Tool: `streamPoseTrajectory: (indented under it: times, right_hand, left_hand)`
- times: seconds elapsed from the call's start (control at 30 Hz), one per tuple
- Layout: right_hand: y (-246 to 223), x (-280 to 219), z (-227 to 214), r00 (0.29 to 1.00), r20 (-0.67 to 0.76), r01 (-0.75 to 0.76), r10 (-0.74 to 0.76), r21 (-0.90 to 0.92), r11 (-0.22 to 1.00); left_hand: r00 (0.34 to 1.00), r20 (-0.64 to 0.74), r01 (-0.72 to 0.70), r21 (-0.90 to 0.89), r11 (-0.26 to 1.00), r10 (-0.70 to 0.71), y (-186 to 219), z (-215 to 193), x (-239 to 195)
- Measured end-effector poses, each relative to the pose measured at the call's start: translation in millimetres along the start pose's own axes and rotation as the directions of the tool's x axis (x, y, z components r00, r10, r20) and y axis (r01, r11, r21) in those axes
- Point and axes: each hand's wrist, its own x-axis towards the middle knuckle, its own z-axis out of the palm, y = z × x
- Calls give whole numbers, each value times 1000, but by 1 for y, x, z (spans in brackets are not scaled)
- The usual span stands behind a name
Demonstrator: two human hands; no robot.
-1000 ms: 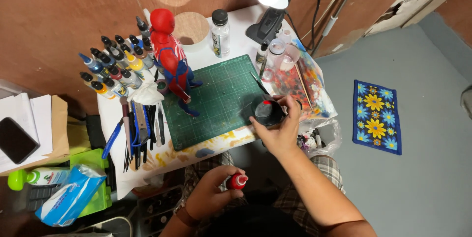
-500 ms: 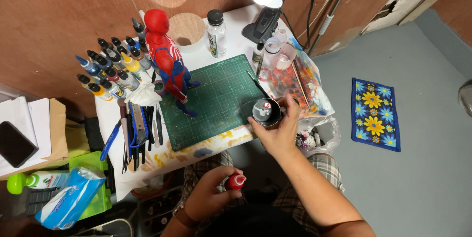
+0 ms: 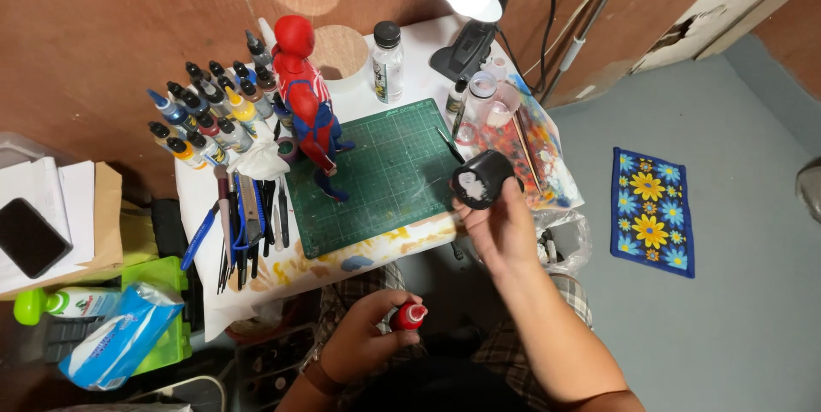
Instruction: Painting a Spider-Man figurine using a brush and acrylic paint at a design station
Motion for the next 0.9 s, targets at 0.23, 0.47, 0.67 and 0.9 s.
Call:
streamPoseTrajectory:
  times: [0.23,0.47,0.67,0.9]
  right_hand:
    - [-8,6,4,995,-62,-73,76,50,996]
    - [-4,-1,0,989,40,146,-141,-246,958]
    - [-11,-9,4,646,632,750,-428,-631,201]
    - [-15,-11,-11,648,663,755,-374,-626,196]
  left_hand:
    - [1000,18,2,14,1000,-2,2,1,0]
    - [1000,17,11,4,1000,-11,2,1,-4]
    - [1000,6,21,9,1000,-21,-7,0,-8]
    - [999,28,41,-4,999,-41,-1,2,-7]
